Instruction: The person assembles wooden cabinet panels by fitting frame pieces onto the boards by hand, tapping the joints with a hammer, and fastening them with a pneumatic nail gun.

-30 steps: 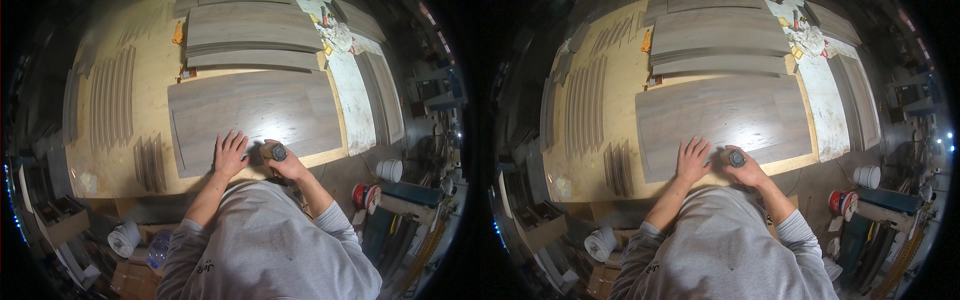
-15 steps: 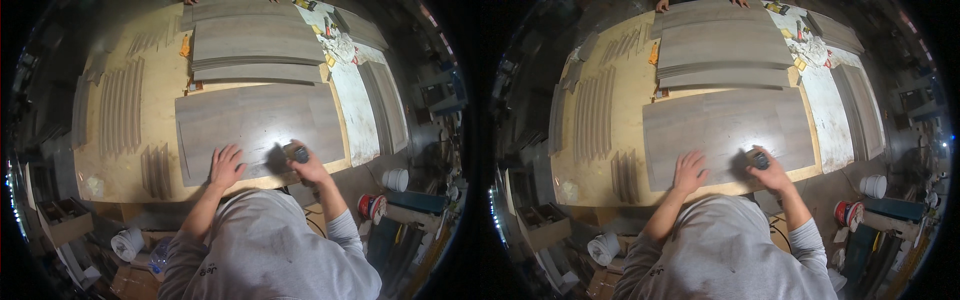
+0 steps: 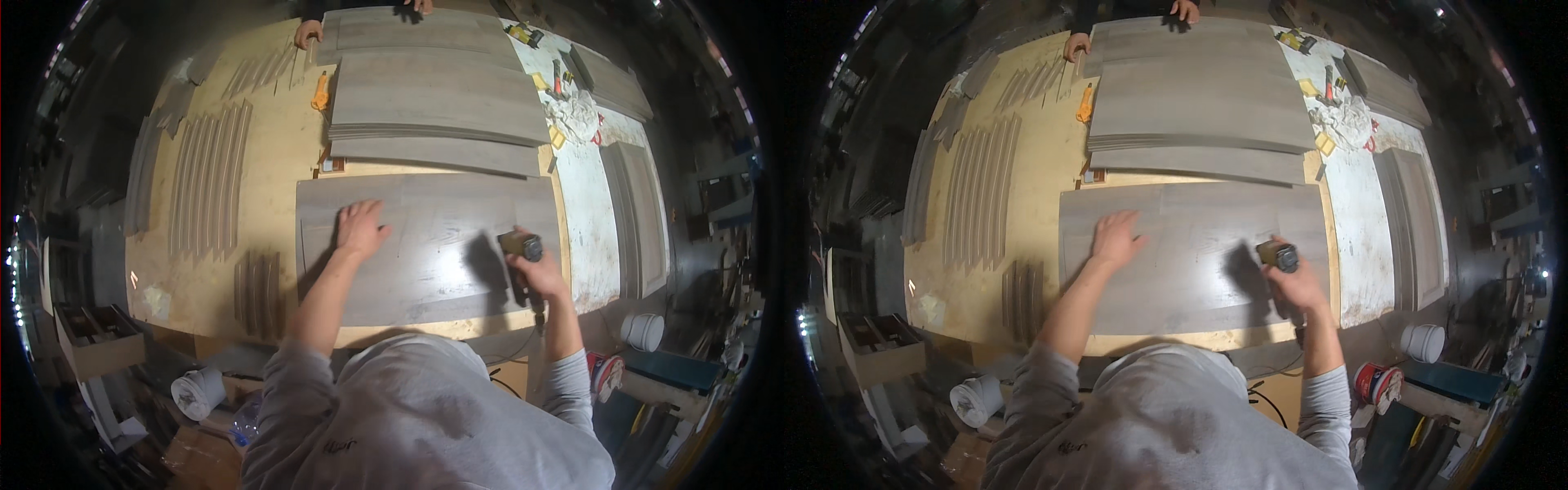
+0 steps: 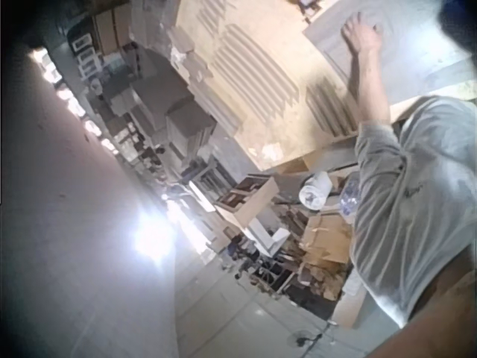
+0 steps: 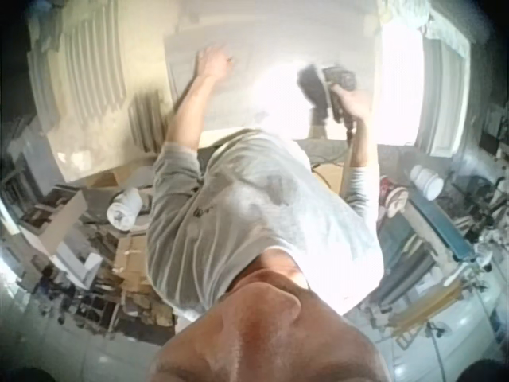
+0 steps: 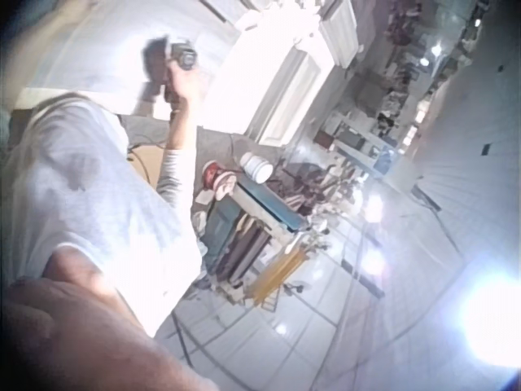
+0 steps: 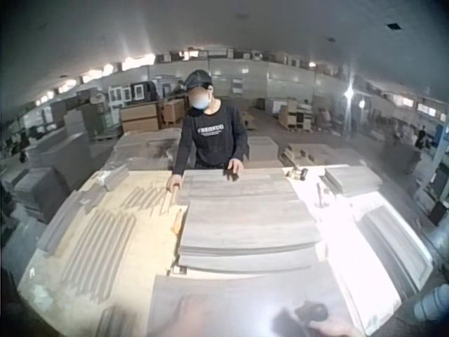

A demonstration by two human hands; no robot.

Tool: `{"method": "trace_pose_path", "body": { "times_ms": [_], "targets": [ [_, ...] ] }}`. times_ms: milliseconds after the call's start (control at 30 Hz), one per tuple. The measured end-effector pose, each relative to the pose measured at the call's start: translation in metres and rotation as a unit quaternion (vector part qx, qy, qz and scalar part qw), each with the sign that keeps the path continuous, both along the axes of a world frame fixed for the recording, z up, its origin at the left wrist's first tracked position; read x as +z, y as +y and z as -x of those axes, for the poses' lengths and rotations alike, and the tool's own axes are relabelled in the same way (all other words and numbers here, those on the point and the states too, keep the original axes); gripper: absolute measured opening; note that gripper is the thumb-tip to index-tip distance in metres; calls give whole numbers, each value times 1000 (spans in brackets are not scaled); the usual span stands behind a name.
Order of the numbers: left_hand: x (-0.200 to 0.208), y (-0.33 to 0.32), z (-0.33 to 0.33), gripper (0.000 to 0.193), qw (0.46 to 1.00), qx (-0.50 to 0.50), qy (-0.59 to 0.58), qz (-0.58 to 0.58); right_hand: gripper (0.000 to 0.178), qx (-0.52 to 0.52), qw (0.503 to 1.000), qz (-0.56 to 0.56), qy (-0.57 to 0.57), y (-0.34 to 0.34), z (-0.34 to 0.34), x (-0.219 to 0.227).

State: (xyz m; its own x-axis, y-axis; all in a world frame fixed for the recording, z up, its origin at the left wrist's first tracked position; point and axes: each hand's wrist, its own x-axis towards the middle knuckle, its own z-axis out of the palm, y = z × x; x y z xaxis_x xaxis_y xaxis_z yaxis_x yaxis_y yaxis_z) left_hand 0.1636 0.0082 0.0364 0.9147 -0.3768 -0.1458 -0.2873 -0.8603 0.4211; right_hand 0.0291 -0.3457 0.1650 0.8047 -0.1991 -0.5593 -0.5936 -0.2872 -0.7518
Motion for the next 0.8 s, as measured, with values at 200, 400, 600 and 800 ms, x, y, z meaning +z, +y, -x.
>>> {"method": "trace_pose_path", "body": {
  "times_ms": [200, 400, 600, 800],
  "targets": [
    [8, -49, -31, 55, 988, -36, 132, -64, 75, 41, 989, -140, 18, 67, -41, -9],
    [-2, -33, 1, 47, 977, -31, 208, 34, 75, 18, 985, -151, 77, 100, -50, -17],
    [-10, -30, 25, 48, 986, 19, 145, 86, 79, 139, 988, -41, -58, 125, -51, -41],
    [-18, -28, 27, 47, 989, 14, 119, 90, 74, 133, 991, -27, 13, 138, -70, -47]
  ]
}}
